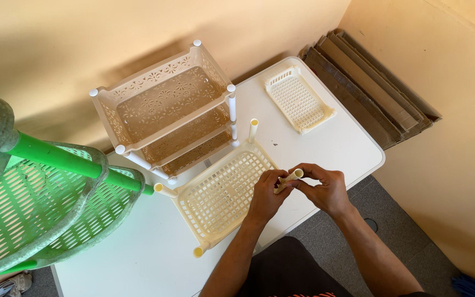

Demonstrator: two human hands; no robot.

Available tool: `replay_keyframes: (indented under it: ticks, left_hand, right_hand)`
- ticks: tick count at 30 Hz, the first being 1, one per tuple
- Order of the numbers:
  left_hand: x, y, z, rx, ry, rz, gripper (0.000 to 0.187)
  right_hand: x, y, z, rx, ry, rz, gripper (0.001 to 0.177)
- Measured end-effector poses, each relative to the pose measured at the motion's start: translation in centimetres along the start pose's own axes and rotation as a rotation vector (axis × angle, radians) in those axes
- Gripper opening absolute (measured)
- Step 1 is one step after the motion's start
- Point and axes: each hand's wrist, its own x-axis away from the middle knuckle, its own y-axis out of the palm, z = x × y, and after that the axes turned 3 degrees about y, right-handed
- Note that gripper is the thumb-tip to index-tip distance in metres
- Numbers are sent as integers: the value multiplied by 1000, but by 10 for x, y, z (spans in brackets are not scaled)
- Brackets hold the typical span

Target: The person assembles a three-tier plastic storage rack by inserting white plastic poles into the corner sockets of beige trays and stacking them. The person handles trays and poles one at a time, aligning and pressing poles into place, then stacking completed tiers on a white table.

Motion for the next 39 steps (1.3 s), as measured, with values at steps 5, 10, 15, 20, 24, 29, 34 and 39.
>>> replay_keyframes:
  ticks: [5,10,15,20,24,29,34,39]
  left_hand:
    - [1,0,-3,-37,31,1,34]
    - [1,2,-5,-16,-25,-10,34]
    - [1,0,-5,-27,0,-2,37]
    - [2,1,-5,-10,-33,-11,32]
    - [0,1,-6,-13,-4,12,34]
    - [1,-2,-5,42,-10,-3,40]
    - [0,1,-6,20,-75,-27,36]
    - [2,0,-10,72,-49,-20,39]
  right_hand:
    - [-10,-6,-1,-106,-45,-243,41]
    - [-8,2,5,7,83,-217,31]
    - [0,11,6,-70,-46,-39,33]
    - [-10,2,18,-48,-166,-209,37]
    - [-4,17,24,-62,77,-127,32]
    - [3,22,21,-107,-85,-58,52]
    - [-11,7,28,-77,-102,-229,31]
    - [9,27,22,-69,-94,38,31]
